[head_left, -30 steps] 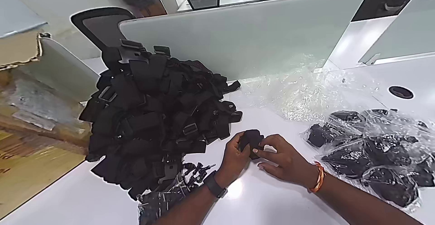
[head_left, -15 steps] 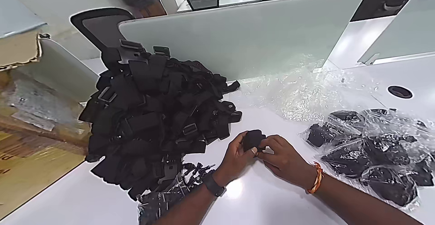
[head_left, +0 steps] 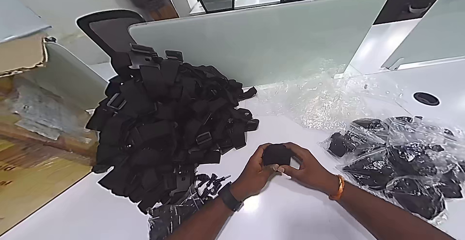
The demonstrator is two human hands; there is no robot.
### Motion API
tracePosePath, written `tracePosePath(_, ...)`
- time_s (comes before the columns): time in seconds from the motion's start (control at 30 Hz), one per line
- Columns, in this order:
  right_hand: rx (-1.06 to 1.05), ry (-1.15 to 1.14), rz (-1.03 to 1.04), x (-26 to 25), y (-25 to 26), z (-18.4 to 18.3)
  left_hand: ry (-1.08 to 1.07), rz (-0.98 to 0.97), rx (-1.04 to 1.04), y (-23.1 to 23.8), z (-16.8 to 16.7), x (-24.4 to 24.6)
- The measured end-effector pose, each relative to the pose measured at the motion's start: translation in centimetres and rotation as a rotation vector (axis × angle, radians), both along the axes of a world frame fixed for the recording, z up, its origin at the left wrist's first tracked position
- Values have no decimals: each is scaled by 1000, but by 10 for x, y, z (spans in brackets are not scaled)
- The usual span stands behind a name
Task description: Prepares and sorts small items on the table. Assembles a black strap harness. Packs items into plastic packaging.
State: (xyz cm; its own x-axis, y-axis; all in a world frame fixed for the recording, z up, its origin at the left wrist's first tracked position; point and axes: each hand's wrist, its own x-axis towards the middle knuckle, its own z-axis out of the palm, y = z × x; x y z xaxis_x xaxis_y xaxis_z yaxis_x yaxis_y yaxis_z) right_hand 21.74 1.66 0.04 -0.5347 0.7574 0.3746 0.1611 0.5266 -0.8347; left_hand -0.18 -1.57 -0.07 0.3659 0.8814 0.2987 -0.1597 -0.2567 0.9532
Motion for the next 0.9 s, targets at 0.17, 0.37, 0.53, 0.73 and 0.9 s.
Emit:
tracePosePath(0.17, 44, -61, 13, -1, -1, -1, 27, -29, 30, -2, -2, 1)
tracePosePath(0.37, 48, -27, -25, -4, -6, -1, 1, -19, 84, 5, -8, 1)
tracePosePath(0.53, 150, -86, -102, -1, -3, 0, -18, -2, 78, 2, -4, 5)
tracePosePath(0.73, 315, -200, -283, 7, 4, 4, 236, 125, 61, 11, -4, 7)
tracePosePath(0.9, 109, -77, -482, 9, 14, 3, 661, 349, 97, 44, 36, 10)
